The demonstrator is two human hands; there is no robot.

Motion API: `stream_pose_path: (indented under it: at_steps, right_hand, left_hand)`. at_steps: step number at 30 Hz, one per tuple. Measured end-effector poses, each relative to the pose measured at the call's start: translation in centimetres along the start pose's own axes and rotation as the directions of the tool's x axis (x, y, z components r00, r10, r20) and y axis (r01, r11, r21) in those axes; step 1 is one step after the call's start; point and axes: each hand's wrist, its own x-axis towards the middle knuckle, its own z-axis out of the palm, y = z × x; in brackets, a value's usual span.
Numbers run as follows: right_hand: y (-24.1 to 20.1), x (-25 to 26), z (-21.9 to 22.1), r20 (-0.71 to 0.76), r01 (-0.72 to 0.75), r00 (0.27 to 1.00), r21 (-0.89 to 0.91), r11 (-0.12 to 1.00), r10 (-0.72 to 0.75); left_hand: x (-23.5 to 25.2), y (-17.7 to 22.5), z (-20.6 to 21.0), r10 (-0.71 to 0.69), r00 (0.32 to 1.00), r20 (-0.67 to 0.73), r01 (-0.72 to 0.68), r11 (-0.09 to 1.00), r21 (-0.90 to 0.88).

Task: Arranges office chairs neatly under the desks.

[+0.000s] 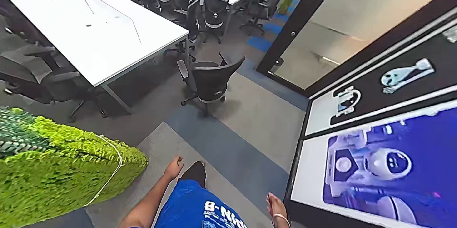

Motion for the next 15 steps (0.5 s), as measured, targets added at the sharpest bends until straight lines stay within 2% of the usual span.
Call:
stream_pose_path:
  at_steps: [2, 5, 9, 12, 13, 14, 15]
  right_hand:
    - [-8.7, 3.3, 3.1, 0.024, 0.109, 0.994, 0.065, 0.992, -0.111]
    - [-20.0, 7.0, 8.6, 0.057, 0.239, 0.966, 0.158, 0.958, -0.251]
    - [-33.8, 10.7, 15.2, 0.067, 0.399, 0.906, 0.196, 0.896, -0.419]
    - [-45.1, 14.0, 18.8, 0.047, 0.521, 0.843, 0.171, 0.836, -0.535]
    - [-48.7, 15.1, 19.7, 0.031, 0.564, 0.817, 0.167, 0.809, -0.576]
    - [-52.1, 16.2, 20.7, 0.017, 0.599, 0.792, 0.169, 0.783, -0.61]
    - [-55.4, 17.3, 21.9, 0.003, 0.633, 0.766, 0.173, 0.754, -0.643]
  left_hand:
    - [3.7, 4.7, -0.3, 0.097, 0.98, -0.174, -0.108, 0.993, -0.054]
    - [10.3, 13.3, -2.6, 0.308, 0.869, -0.388, -0.314, 0.948, 0.05]
    - [18.4, 26.8, -8.7, 0.546, 0.61, -0.575, -0.5, 0.827, 0.255]
    - [24.5, 35.2, -13.0, 0.655, 0.442, -0.613, -0.552, 0.737, 0.391]
    - [26.3, 37.3, -14.0, 0.68, 0.433, -0.592, -0.535, 0.722, 0.439]
    - [28.1, 39.0, -14.9, 0.694, 0.454, -0.558, -0.508, 0.717, 0.478]
    - [29.9, 40.3, -15.8, 0.695, 0.505, -0.512, -0.479, 0.719, 0.504]
